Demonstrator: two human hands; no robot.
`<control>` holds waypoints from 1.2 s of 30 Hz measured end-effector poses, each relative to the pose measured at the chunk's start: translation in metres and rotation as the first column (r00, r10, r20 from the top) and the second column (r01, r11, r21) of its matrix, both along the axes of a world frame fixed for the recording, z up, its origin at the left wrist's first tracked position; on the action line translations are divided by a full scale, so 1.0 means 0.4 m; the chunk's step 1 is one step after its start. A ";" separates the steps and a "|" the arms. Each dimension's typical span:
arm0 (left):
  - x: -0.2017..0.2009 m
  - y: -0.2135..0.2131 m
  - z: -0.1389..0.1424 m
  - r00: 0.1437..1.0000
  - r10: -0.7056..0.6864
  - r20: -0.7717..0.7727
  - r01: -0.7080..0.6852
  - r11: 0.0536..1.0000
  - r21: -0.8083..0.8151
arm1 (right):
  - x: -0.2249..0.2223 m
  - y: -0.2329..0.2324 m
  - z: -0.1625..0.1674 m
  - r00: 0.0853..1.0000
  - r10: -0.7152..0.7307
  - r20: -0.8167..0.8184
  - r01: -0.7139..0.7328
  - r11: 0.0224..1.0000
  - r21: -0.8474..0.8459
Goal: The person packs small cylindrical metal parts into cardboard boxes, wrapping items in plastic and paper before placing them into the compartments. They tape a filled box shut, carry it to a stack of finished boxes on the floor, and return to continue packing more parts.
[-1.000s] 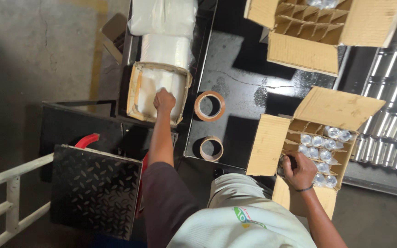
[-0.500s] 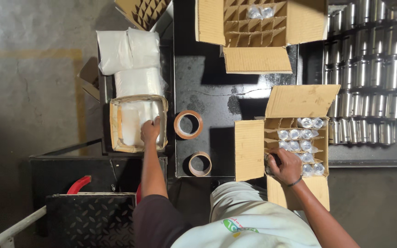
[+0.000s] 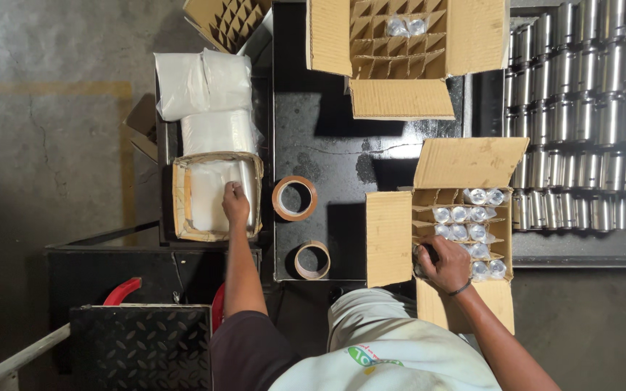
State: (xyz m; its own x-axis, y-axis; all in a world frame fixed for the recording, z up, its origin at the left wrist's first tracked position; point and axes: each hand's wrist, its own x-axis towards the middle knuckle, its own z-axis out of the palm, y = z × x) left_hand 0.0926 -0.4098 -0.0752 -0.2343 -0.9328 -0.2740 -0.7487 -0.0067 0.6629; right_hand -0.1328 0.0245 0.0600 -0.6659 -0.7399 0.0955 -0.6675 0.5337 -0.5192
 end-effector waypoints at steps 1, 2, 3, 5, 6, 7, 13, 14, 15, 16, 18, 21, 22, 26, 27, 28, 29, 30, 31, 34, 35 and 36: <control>-0.001 0.000 -0.002 1.000 -0.011 -0.008 0.011 0.999 -0.052 | 0.000 0.001 0.000 1.000 0.000 0.004 0.000 1.000 0.001; -0.002 0.001 -0.001 1.000 -0.024 -0.007 0.023 0.995 -0.099 | 0.000 0.000 0.001 1.000 -0.001 0.006 0.001 1.000 0.000; -0.003 0.002 -0.002 0.999 -0.041 0.007 0.041 0.988 -0.146 | 0.000 0.001 0.002 1.000 -0.001 0.008 0.001 1.000 0.000; -0.007 0.007 -0.001 0.998 0.042 0.053 -0.042 0.999 0.005 | 0.001 0.001 0.003 1.000 0.006 -0.006 -0.006 1.000 -0.012; -0.008 0.011 -0.001 0.993 0.081 0.082 -0.087 0.993 0.080 | 0.001 0.001 0.003 1.000 0.011 -0.011 -0.011 1.000 -0.017; -0.007 0.015 -0.001 0.995 0.051 0.084 -0.053 0.998 0.026 | 0.002 0.001 0.003 1.000 0.007 -0.005 -0.007 1.000 -0.019; 0.012 0.035 -0.018 0.991 -0.101 0.093 0.125 0.943 -0.308 | 0.007 0.000 0.003 1.000 0.021 -0.010 -0.021 1.000 0.016; 0.015 0.035 -0.021 0.988 -0.123 0.093 0.147 0.938 -0.314 | 0.009 -0.001 0.003 0.999 0.037 -0.013 -0.037 0.999 -0.005; 0.016 0.034 -0.024 0.991 -0.094 0.093 0.114 0.963 -0.242 | 0.010 0.000 0.002 0.999 0.047 -0.017 -0.048 0.999 -0.024; 0.015 0.032 -0.025 0.993 -0.069 0.095 0.084 0.982 -0.168 | 0.011 -0.001 0.002 0.999 0.048 -0.005 -0.048 0.999 -0.025; 0.010 0.028 -0.021 0.992 -0.066 0.105 0.081 0.985 -0.153 | 0.013 0.001 0.000 0.999 0.041 0.014 -0.041 0.999 -0.021; 0.003 0.018 -0.009 0.981 -0.085 0.176 0.094 0.995 -0.041 | 0.015 0.004 -0.003 1.000 0.023 0.011 -0.023 1.000 0.019; 0.002 0.014 -0.003 0.973 -0.101 0.207 0.100 0.995 0.015 | 0.015 0.005 -0.004 1.000 0.028 0.013 -0.029 1.000 0.013; 0.001 0.005 0.014 0.886 -0.224 0.405 0.195 0.974 0.112 | 0.014 0.006 -0.007 0.999 0.048 -0.002 -0.048 0.999 -0.022; 0.001 0.005 0.016 0.893 -0.207 0.399 0.176 0.978 0.112 | 0.013 0.006 -0.007 0.998 0.055 -0.008 -0.055 0.998 -0.031; 0.003 0.007 0.017 0.900 -0.188 0.392 0.157 0.981 0.110 | 0.013 0.006 -0.007 0.999 0.046 0.000 -0.046 0.999 -0.015; 0.004 0.010 0.019 0.920 -0.150 0.362 0.130 0.988 0.079 | 0.012 0.007 -0.008 0.999 0.035 0.005 -0.035 0.999 -0.001; 0.006 0.014 0.023 0.937 -0.116 0.328 0.105 0.993 0.050 | 0.013 0.008 -0.009 1.000 0.022 0.010 -0.022 1.000 0.015; 0.008 0.021 0.028 0.953 -0.084 0.291 0.081 0.996 0.025 | 0.012 0.009 -0.009 1.000 0.028 0.007 -0.028 1.000 0.002; 0.024 0.042 0.057 0.956 -0.072 0.286 0.098 0.992 -0.078 | 0.011 0.016 -0.018 0.999 0.045 -0.002 -0.045 0.998 -0.035; 0.029 0.050 0.075 0.951 -0.083 0.297 0.144 0.971 -0.190 | 0.010 0.018 -0.022 0.999 0.046 -0.004 -0.046 0.998 -0.042; 0.036 0.058 0.098 0.946 -0.093 0.310 0.190 0.935 -0.300 | 0.007 0.021 -0.027 0.999 0.045 -0.005 -0.046 0.998 -0.052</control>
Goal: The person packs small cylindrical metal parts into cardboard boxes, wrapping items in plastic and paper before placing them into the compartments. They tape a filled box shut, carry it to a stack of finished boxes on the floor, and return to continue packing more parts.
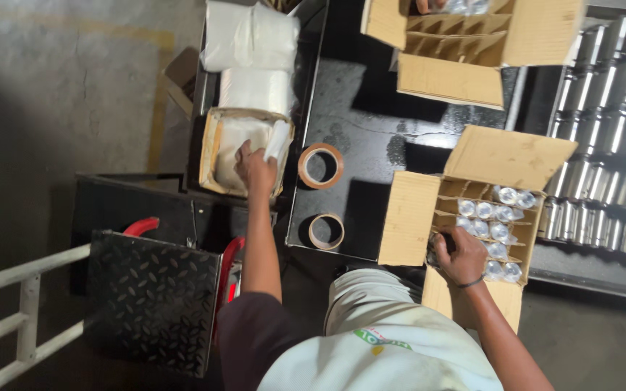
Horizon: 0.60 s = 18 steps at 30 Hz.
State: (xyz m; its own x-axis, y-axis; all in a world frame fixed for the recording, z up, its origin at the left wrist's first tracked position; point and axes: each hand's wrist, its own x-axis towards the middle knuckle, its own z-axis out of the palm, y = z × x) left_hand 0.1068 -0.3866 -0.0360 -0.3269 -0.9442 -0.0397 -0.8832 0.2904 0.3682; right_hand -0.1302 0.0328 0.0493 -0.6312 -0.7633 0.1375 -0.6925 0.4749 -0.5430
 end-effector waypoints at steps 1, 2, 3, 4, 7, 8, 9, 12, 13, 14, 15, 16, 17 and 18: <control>0.005 0.010 0.026 0.999 -0.048 0.003 0.048 0.992 -0.115 | -0.004 0.002 -0.005 1.000 -0.003 -0.001 0.003 1.000 0.021; 0.006 0.022 0.056 0.987 -0.117 -0.107 0.112 0.992 -0.050 | -0.010 0.004 -0.009 1.000 -0.009 -0.005 0.009 0.999 0.041; 0.005 0.034 0.090 0.960 -0.177 -0.219 0.184 0.983 0.008 | -0.017 0.005 -0.012 1.000 -0.014 -0.008 0.015 0.998 0.059; -0.003 0.049 0.125 0.917 -0.228 -0.328 0.261 0.964 0.058 | -0.025 0.006 -0.014 0.993 -0.059 0.102 0.051 0.995 0.082; -0.043 0.144 0.238 0.894 -0.270 -0.358 0.389 0.865 0.316 | -0.053 0.003 0.003 0.861 -0.144 0.488 0.126 0.990 0.070; -0.065 0.189 0.274 0.867 -0.239 -0.438 0.433 0.795 0.424 | -0.062 0.000 0.017 0.760 -0.124 0.638 0.152 0.988 0.010; -0.090 0.237 0.308 0.839 -0.191 -0.509 0.476 0.710 0.518 | -0.072 -0.003 0.035 0.638 -0.083 0.766 0.183 0.982 -0.046; -0.171 0.389 0.389 0.710 -0.526 -0.468 0.703 0.572 0.423 | -0.092 -0.008 0.111 0.549 0.215 0.808 0.109 0.940 -0.324; -0.201 0.440 0.408 0.670 -0.591 -0.450 0.741 0.489 0.460 | -0.098 -0.009 0.138 0.565 0.281 0.776 0.013 0.937 -0.348; -0.232 0.490 0.423 0.602 -0.681 -0.416 0.787 0.421 0.451 | -0.103 -0.009 0.164 0.576 0.348 0.740 -0.085 0.925 -0.369; -0.257 0.537 0.434 0.524 -0.763 -0.380 0.826 0.346 0.445 | -0.106 -0.004 0.186 0.582 0.415 0.699 -0.182 0.905 -0.385; -0.276 0.580 0.443 0.496 -0.805 -0.327 0.827 0.323 0.459 | -0.106 0.004 0.204 0.606 0.450 0.656 -0.365 0.890 -0.273; -0.293 0.624 0.450 0.462 -0.843 -0.276 0.827 0.298 0.476 | -0.105 0.014 0.214 0.622 0.488 0.613 -0.524 0.841 -0.138; -0.302 0.657 0.455 0.424 -0.878 -0.222 0.825 0.273 0.495 | -0.101 0.029 0.217 0.626 0.529 0.572 -0.651 0.759 0.010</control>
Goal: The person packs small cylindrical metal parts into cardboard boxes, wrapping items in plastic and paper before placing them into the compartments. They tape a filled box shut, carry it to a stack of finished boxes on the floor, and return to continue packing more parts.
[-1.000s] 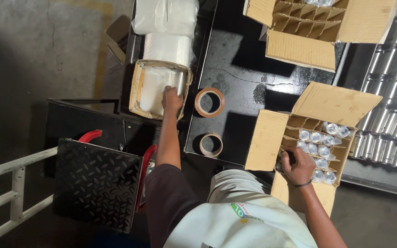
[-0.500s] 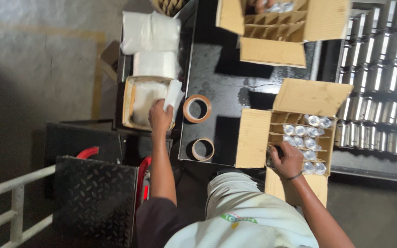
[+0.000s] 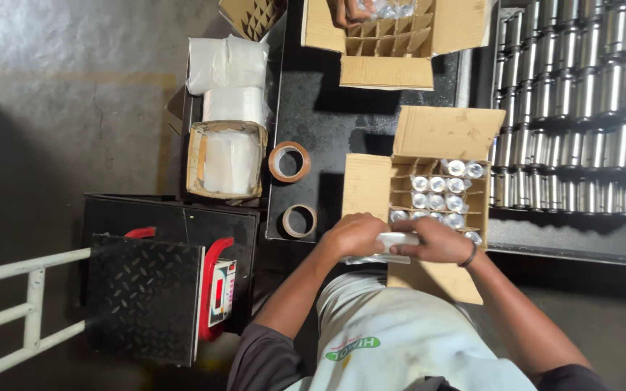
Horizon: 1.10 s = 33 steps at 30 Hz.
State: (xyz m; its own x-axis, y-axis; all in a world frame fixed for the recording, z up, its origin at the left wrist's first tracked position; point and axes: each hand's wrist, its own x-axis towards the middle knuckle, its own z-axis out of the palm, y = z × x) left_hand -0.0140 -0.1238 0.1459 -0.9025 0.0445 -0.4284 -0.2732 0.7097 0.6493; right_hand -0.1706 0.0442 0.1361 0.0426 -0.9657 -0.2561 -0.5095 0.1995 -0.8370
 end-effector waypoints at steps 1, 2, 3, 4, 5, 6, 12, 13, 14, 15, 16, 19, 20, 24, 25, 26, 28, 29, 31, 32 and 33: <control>-0.004 0.026 0.004 1.000 0.008 0.001 -0.008 1.000 -0.015 | 0.003 0.017 -0.004 0.999 0.017 -0.034 -0.014 0.995 0.094; -0.001 0.043 0.007 1.000 0.014 0.004 -0.014 0.999 -0.032 | 0.007 0.037 -0.017 0.997 0.036 -0.063 -0.024 0.982 0.186; 0.006 0.051 0.008 1.000 0.020 0.009 -0.020 0.999 -0.051 | 0.011 0.058 -0.035 0.994 0.059 -0.090 -0.032 0.961 0.274; 0.019 0.050 0.007 0.993 0.121 -0.016 -0.121 0.992 -0.023 | 0.013 0.080 -0.059 0.999 -0.002 -0.036 0.011 0.967 0.254; 0.038 0.042 0.004 0.974 0.221 -0.040 -0.221 0.975 0.006 | 0.009 0.108 -0.085 0.998 -0.062 0.020 0.055 0.970 0.235; 0.057 0.029 -0.003 0.946 0.318 -0.065 -0.316 0.948 0.033 | -0.002 0.131 -0.113 0.990 -0.120 0.075 0.102 0.972 0.214; 0.084 0.079 -0.135 0.590 0.798 0.120 -0.470 0.219 0.855 | -0.063 0.253 -0.237 0.801 -0.486 0.350 0.452 0.874 0.180; 0.065 0.125 -0.165 0.617 0.778 0.119 -0.392 0.172 0.904 | -0.064 0.262 -0.248 0.788 -0.514 0.338 0.467 0.858 0.216; 0.040 0.178 -0.194 0.638 0.761 0.116 -0.310 0.116 0.943 | -0.060 0.267 -0.257 0.778 -0.538 0.324 0.476 0.842 0.253; 0.013 0.226 -0.218 0.656 0.747 0.106 -0.226 0.060 0.972 | -0.053 0.270 -0.264 0.771 -0.557 0.310 0.484 0.828 0.284; -0.014 0.269 -0.239 0.591 0.785 0.187 -0.204 -0.079 0.976 | -0.043 0.270 -0.271 0.766 -0.546 0.339 0.480 0.837 0.262; -0.079 0.352 -0.274 0.438 0.806 0.397 -0.163 -0.363 0.917 | -0.005 0.265 -0.284 0.743 -0.512 0.432 0.475 0.857 0.198; -0.093 0.363 -0.279 0.417 0.801 0.429 -0.193 -0.383 0.903 | 0.005 0.265 -0.285 0.732 -0.500 0.463 0.476 0.861 0.178; -0.110 0.369 -0.293 0.469 0.763 0.445 -0.222 -0.386 0.896 | 0.018 0.276 -0.272 0.715 -0.523 0.464 0.480 0.850 0.218; -0.110 0.369 -0.297 0.471 0.767 0.437 -0.237 -0.367 0.899 | 0.013 0.280 -0.264 0.722 -0.518 0.458 0.475 0.853 0.217; -0.110 0.368 -0.303 0.472 0.770 0.429 -0.252 -0.348 0.903 | 0.005 0.284 -0.257 0.728 -0.514 0.454 0.470 0.856 0.215; -0.113 0.368 -0.314 0.446 0.793 0.416 -0.266 -0.326 0.907 | -0.016 0.290 -0.243 0.745 -0.471 0.473 0.420 0.881 0.217; -0.115 0.369 -0.318 0.414 0.810 0.415 -0.268 -0.327 0.906 | -0.028 0.294 -0.238 0.751 -0.432 0.499 0.370 0.901 0.224; -0.121 0.371 -0.320 0.363 0.822 0.439 -0.290 -0.348 0.891 | -0.044 0.299 -0.240 0.686 -0.377 0.622 0.263 0.926 0.271; -0.124 0.372 -0.318 0.342 0.819 0.461 -0.307 -0.367 0.878 | -0.050 0.303 -0.245 0.606 -0.360 0.710 0.199 0.932 0.303; -0.127 0.373 -0.313 0.321 0.815 0.482 -0.322 -0.385 0.865 | -0.052 0.307 -0.255 0.515 -0.346 0.785 0.130 0.936 0.327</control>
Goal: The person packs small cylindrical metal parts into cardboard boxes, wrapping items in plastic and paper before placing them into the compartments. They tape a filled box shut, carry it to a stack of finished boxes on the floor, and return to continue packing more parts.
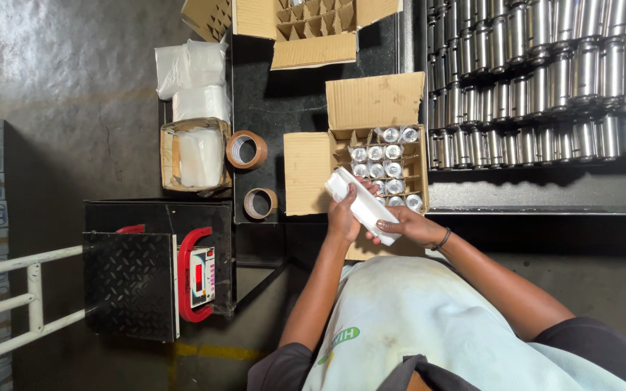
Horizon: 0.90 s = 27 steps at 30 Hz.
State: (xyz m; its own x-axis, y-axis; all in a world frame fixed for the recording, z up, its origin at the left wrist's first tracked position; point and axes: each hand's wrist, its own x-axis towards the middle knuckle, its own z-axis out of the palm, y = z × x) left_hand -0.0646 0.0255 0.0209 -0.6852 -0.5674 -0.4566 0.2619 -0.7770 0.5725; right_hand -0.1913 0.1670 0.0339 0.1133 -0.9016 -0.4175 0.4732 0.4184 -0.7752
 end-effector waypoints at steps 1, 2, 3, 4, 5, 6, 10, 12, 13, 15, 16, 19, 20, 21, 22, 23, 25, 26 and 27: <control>-0.002 0.003 0.007 1.000 -0.004 -0.018 0.004 1.000 0.005 | -0.002 0.006 -0.012 0.999 -0.038 -0.023 0.039 0.998 0.053; -0.005 0.006 0.017 0.999 -0.006 -0.035 0.006 1.000 0.008 | 0.000 0.011 -0.028 0.996 -0.071 -0.047 0.076 0.992 0.103; -0.006 0.010 0.028 0.999 -0.006 -0.051 0.007 1.000 0.013 | 0.001 0.017 -0.044 0.992 -0.102 -0.072 0.112 0.982 0.154; -0.008 0.014 0.039 0.999 -0.007 -0.038 0.008 1.000 0.017 | 0.001 0.024 -0.060 0.991 -0.093 -0.094 0.105 0.986 0.131; -0.009 0.018 0.051 1.000 -0.008 -0.025 0.009 1.000 0.022 | 0.000 0.030 -0.075 0.989 -0.085 -0.118 0.098 0.990 0.107; -0.010 0.021 0.062 1.000 -0.009 -0.014 0.009 1.000 0.028 | -0.004 0.035 -0.086 0.987 -0.077 -0.142 0.089 0.993 0.083; -0.007 0.018 0.091 0.985 0.046 -0.164 -0.040 0.998 0.043 | -0.021 0.045 -0.091 0.997 0.027 -0.077 -0.020 0.995 0.099; -0.003 0.011 0.091 0.973 0.113 -0.203 -0.095 0.991 0.097 | -0.025 0.043 -0.067 0.998 0.059 -0.033 -0.053 0.987 0.150; 0.000 0.007 0.087 0.971 0.123 -0.207 -0.106 0.990 0.091 | -0.026 0.040 -0.050 0.999 0.040 0.026 -0.044 0.983 0.176; 0.003 0.000 0.070 0.966 0.142 -0.215 -0.127 0.988 0.083 | -0.025 0.035 -0.013 0.990 -0.004 0.143 -0.030 0.971 0.236; 0.003 -0.002 0.058 0.956 0.166 -0.242 -0.149 0.985 0.085 | -0.026 0.033 0.007 0.973 -0.084 0.215 0.028 0.968 0.250; 0.002 -0.013 0.017 0.931 0.266 -0.249 -0.237 0.961 0.140 | -0.046 0.032 0.059 0.966 -0.167 0.196 0.139 0.979 0.151; 0.002 -0.019 0.003 0.926 0.312 -0.211 -0.279 0.945 0.173 | -0.057 0.034 0.074 0.994 -0.104 0.024 0.105 0.994 -0.009; 0.001 -0.025 -0.009 0.918 0.355 -0.176 -0.320 0.926 0.198 | -0.068 0.037 0.086 0.996 -0.084 0.013 0.084 0.990 -0.112; 0.001 -0.032 -0.019 0.913 0.382 -0.141 -0.347 0.911 0.220 | -0.080 0.041 0.097 0.998 -0.063 0.005 0.062 0.974 -0.216; 0.001 -0.036 -0.027 0.907 0.408 -0.103 -0.375 0.895 0.242 | -0.087 0.046 0.106 0.999 -0.044 -0.001 0.042 0.947 -0.317; 0.001 -0.043 -0.035 0.896 0.438 -0.073 -0.405 0.874 0.267 | -0.097 0.056 0.120 0.998 -0.066 -0.023 0.057 0.962 -0.268; 0.000 -0.044 -0.035 0.892 0.446 -0.077 -0.411 0.869 0.275 | -0.098 0.060 0.125 0.996 -0.082 -0.043 0.069 0.967 -0.245; 0.000 -0.043 -0.034 0.888 0.453 -0.081 -0.416 0.865 0.282 | -0.097 0.063 0.128 0.994 -0.106 -0.022 0.097 0.964 -0.246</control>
State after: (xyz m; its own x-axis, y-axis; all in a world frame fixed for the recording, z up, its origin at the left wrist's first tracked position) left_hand -0.0646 0.0081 0.0072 -0.4625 -0.7023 -0.5411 0.6689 -0.6770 0.3069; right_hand -0.2301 0.1924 0.0851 0.0052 -0.9826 -0.1854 0.4750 0.1656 -0.8643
